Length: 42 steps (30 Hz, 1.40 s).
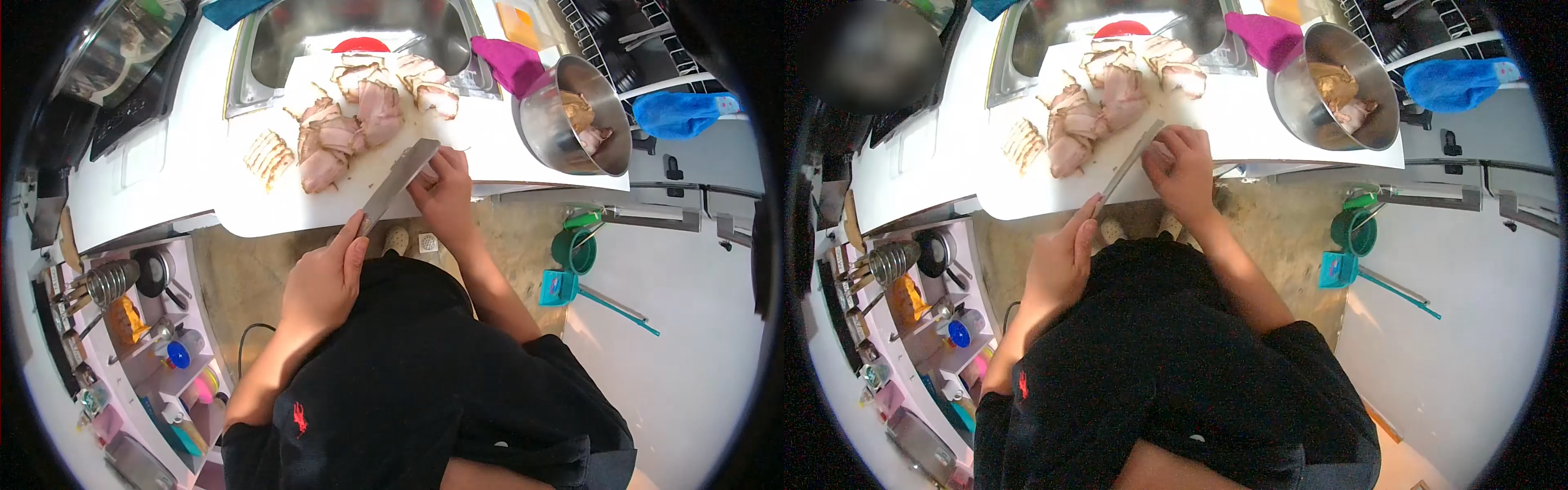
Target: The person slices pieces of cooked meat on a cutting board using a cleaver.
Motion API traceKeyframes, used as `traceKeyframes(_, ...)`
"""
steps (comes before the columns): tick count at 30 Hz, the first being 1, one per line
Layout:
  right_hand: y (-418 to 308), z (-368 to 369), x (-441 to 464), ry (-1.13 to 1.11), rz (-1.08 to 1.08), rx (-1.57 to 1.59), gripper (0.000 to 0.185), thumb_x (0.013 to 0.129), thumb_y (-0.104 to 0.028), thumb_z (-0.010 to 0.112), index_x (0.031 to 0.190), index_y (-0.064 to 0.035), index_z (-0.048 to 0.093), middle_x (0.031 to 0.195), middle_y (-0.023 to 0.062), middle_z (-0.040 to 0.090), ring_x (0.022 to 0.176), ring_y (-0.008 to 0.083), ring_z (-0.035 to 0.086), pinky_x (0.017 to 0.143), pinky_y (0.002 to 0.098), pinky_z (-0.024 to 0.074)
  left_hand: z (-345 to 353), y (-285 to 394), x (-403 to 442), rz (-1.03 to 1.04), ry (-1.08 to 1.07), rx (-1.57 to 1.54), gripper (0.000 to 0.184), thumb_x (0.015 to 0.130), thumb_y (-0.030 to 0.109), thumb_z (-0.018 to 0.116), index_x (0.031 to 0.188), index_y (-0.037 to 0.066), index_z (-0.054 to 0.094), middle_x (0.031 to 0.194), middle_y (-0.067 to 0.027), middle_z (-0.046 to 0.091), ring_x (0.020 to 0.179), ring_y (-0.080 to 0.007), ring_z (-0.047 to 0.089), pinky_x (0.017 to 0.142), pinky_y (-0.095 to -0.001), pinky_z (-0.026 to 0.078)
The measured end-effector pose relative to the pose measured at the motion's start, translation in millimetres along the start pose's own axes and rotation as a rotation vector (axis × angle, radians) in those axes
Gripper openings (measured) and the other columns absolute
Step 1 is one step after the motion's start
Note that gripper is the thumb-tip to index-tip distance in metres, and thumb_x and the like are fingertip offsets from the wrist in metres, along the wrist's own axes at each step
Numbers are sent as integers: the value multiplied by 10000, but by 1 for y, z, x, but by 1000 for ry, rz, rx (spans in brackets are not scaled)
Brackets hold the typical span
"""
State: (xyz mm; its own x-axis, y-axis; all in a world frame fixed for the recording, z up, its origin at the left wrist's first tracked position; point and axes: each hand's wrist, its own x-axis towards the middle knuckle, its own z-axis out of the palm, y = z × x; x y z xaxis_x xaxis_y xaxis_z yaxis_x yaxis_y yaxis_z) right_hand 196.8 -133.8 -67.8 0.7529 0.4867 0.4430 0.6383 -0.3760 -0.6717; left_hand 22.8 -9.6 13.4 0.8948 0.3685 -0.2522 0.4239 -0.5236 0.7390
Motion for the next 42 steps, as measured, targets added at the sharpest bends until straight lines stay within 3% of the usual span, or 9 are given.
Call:
traceKeyframes(10, 9, 9, -7, -21, 67, 22, 338, 672, -71, 726, 1005, -59, 671, 945, 106, 644, 910, 336, 570, 801, 437, 462, 6, 5, 3, -92, -56, 142, 420, 1012, 365, 412, 1350, 138, 514, 784, -250, 647, 756, -454, 624, 675, -542, 470)
traceKeyframes(19, 9, 10, -6, -11, 71, -18, 282, 657, -97, 752, 920, -50, 664, 922, 101, 652, 890, 331, 581, 792, 434, 462, 12, 21, 40, 0, -10, 189, 381, 1019, 325, 410, 1277, 86, 557, 747, -262, 636, 717, -463, 620, 652, -541, 481)
traceKeyframes(22, 10, 13, -4, 51, 27, -3, 248, 663, -98, 750, 891, -60, 658, 927, 91, 658, 876, 323, 585, 786, 427, 460, 17, 17, 65, 112, 25, 53, 371, 1021, 319, 409, 1226, 72, 595, 792, -282, 637, 750, -476, 615, 676, -541, 488)
traceKeyframes(31, 12, 18, -3, 63, 17, -17, 216, 673, -89, 740, 868, -66, 650, 917, 81, 662, 856, 305, 584, 775, 405, 455, -1, -5, 24, -15, -26, 26, 356, 1013, 275, 425, 1200, 36, 610, 827, -314, 624, 828, -487, 613, 742, -530, 484)
traceKeyframes(34, 11, 18, -2, 63, 10, -6, 211, 674, -87, 738, 862, -61, 646, 900, 83, 660, 842, 304, 579, 771, 403, 453, -10, 3, 24, -169, -146, 30, 346, 1010, 260, 428, 1208, 41, 608, 834, -318, 621, 848, -493, 608, 762, -529, 483)
traceKeyframes(37, 11, 17, -1, 46, 14, 2, 206, 675, -83, 735, 857, -57, 641, 884, 89, 654, 837, 307, 576, 769, 406, 452, 4, 2, 46, 71, 30, -1, 360, 1016, 275, 413, 1183, 27, 613, 822, -321, 617, 837, -499, 602, 754, -540, 475)
traceKeyframes(42, 8, 16, 0, 42, 44, -17, 189, 680, -76, 725, 844, -53, 634, 863, 100, 642, 839, 320, 574, 763, 412, 454, 9, 28, 92, 58, -131, 13, 410, 1032, 289, 370, 1120, -38, 602, 866, -332, 603, 890, -513, 562, 760, -516, 465)
